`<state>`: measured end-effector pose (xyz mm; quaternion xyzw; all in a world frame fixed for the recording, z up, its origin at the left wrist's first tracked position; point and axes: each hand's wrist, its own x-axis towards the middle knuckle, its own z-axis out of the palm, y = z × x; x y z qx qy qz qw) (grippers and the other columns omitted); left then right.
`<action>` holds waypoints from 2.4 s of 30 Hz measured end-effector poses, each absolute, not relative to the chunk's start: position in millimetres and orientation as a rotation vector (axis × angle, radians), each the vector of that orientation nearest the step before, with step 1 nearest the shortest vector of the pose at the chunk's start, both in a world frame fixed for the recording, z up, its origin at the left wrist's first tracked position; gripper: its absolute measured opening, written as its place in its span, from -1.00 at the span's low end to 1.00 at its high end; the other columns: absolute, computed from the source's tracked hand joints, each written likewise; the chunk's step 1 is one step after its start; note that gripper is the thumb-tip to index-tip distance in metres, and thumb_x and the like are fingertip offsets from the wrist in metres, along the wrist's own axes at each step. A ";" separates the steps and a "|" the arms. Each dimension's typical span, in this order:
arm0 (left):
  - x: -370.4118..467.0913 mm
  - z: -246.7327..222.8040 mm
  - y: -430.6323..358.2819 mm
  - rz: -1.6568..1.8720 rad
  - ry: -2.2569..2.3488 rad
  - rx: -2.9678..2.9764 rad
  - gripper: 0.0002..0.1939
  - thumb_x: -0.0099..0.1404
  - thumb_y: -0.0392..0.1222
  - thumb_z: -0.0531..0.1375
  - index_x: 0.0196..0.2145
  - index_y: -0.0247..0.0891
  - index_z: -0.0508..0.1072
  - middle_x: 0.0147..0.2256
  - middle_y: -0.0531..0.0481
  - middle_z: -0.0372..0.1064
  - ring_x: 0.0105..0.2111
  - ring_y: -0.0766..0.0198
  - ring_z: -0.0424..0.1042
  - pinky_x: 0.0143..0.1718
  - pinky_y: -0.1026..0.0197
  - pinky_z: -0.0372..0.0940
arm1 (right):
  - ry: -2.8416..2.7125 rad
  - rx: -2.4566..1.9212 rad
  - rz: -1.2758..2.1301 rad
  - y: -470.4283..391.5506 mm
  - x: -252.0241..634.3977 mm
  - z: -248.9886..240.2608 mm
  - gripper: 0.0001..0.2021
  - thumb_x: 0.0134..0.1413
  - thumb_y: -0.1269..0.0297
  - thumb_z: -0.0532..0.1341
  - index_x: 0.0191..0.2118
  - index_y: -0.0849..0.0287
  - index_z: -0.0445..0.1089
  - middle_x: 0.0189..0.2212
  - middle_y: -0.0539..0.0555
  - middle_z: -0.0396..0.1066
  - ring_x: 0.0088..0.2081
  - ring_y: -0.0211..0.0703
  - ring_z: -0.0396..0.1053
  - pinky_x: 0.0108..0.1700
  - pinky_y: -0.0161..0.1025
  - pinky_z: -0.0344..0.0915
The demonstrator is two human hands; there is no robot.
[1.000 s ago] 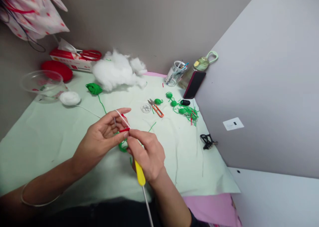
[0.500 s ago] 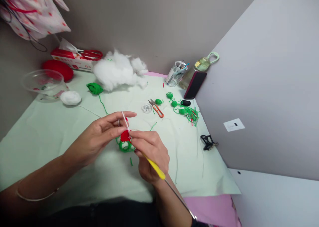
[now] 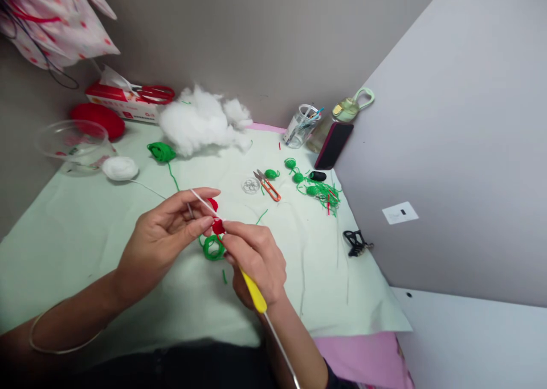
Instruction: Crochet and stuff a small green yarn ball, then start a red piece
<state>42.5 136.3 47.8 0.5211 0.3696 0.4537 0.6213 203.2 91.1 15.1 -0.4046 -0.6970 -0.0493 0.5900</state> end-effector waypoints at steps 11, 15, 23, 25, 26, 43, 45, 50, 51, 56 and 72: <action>50.2 44.7 132.2 1.044 0.822 1.168 -0.71 0.33 -0.22 0.31 0.00 -0.20 0.54 -0.30 0.04 0.45 -0.24 0.30 0.47 -0.13 0.25 0.44 | -1.527 -0.971 -0.050 90.6 197.7 14.3 -0.78 0.35 0.40 0.16 0.00 0.08 0.49 -0.16 0.14 0.61 -0.18 -0.08 0.59 -0.29 -0.11 0.58; 52.0 43.1 130.9 1.088 0.826 1.181 -0.65 0.24 -0.20 0.39 -0.01 -0.19 0.54 -0.29 0.06 0.44 -0.22 0.30 0.45 -0.07 0.25 0.43 | -1.527 -0.959 -0.060 90.9 195.8 13.2 -0.77 0.36 0.40 0.16 0.01 0.11 0.50 -0.14 0.16 0.61 -0.16 -0.07 0.59 -0.24 -0.10 0.58; 52.2 42.3 130.7 1.020 0.820 1.104 -0.58 0.27 -0.26 0.35 0.08 -0.16 0.51 -0.33 0.07 0.43 -0.25 0.29 0.44 -0.07 0.23 0.38 | -1.576 -1.057 -0.217 90.1 192.7 9.4 -0.70 0.27 0.47 0.23 0.05 0.09 0.53 -0.16 0.13 0.55 -0.18 -0.10 0.54 -0.23 -0.15 0.55; 49.4 43.1 133.9 0.866 0.711 0.922 -0.54 0.26 -0.21 0.37 0.12 -0.14 0.49 -0.35 0.08 0.42 -0.29 0.32 0.43 -0.15 0.26 0.37 | -1.627 -1.063 -0.336 90.1 194.5 10.1 -0.67 0.20 0.54 0.29 0.04 0.10 0.56 -0.19 0.12 0.52 -0.16 -0.10 0.53 -0.21 -0.19 0.53; 47.7 43.2 136.1 0.790 0.667 0.835 -0.54 0.26 -0.20 0.37 0.12 -0.14 0.50 -0.35 0.08 0.42 -0.31 0.33 0.42 -0.18 0.27 0.37 | -1.640 -1.049 -0.339 90.2 195.9 11.3 -0.65 0.19 0.55 0.29 0.03 0.10 0.56 -0.19 0.12 0.52 -0.17 -0.10 0.53 -0.22 -0.20 0.53; 49.9 37.8 135.6 0.874 0.701 0.815 -0.54 0.24 -0.22 0.41 0.10 -0.07 0.56 -0.30 0.07 0.42 -0.25 0.34 0.40 -0.15 0.30 0.34 | -1.476 -1.048 0.203 95.8 193.1 19.7 -0.71 0.28 0.52 0.21 -0.01 0.05 0.54 -0.20 0.08 0.57 -0.19 -0.13 0.54 -0.21 -0.15 0.55; 51.9 36.9 135.7 0.855 0.674 0.711 -0.54 0.24 -0.22 0.41 0.10 -0.07 0.57 -0.32 0.07 0.43 -0.27 0.37 0.40 -0.17 0.35 0.33 | -1.589 -1.091 0.008 92.5 191.8 16.5 -0.64 0.24 0.54 0.24 0.06 0.02 0.52 -0.12 0.11 0.55 -0.14 -0.12 0.55 -0.19 -0.15 0.55; 49.8 37.5 141.3 0.696 0.570 0.451 -0.67 0.27 -0.26 0.37 0.00 -0.25 0.63 -0.28 -0.01 0.46 -0.34 0.42 0.40 -0.21 0.37 0.37 | -1.425 -1.108 0.146 94.5 196.1 19.5 -0.74 0.30 0.48 0.19 -0.03 0.03 0.55 -0.21 0.08 0.54 -0.25 -0.16 0.53 -0.25 -0.15 0.53; 48.6 38.0 142.6 0.707 0.574 0.441 -0.69 0.26 -0.28 0.37 -0.02 -0.28 0.64 -0.30 0.00 0.44 -0.37 0.43 0.39 -0.23 0.37 0.37 | -1.322 -1.085 0.266 96.4 197.8 21.3 -0.77 0.33 0.44 0.17 -0.08 0.05 0.55 -0.26 0.06 0.53 -0.32 -0.19 0.51 -0.29 -0.17 0.51; 47.5 37.9 142.4 0.787 0.623 0.617 -0.65 0.26 -0.26 0.38 0.01 -0.16 0.62 -0.31 0.04 0.47 -0.25 0.37 0.46 -0.15 0.36 0.36 | -1.146 -0.951 0.663 103.5 199.4 23.3 -0.85 0.33 0.30 0.21 -0.15 0.06 0.57 -0.28 0.06 0.55 -0.33 -0.19 0.50 -0.33 -0.20 0.48; 43.7 40.4 143.4 0.836 0.722 0.951 -0.55 0.25 -0.22 0.40 0.09 -0.01 0.55 -0.27 0.14 0.37 -0.38 0.46 0.45 -0.31 0.37 0.40 | -1.119 -0.931 0.786 102.5 202.6 19.0 -0.86 0.31 0.29 0.26 -0.14 0.05 0.60 -0.25 0.06 0.59 -0.35 -0.23 0.45 -0.28 -0.23 0.42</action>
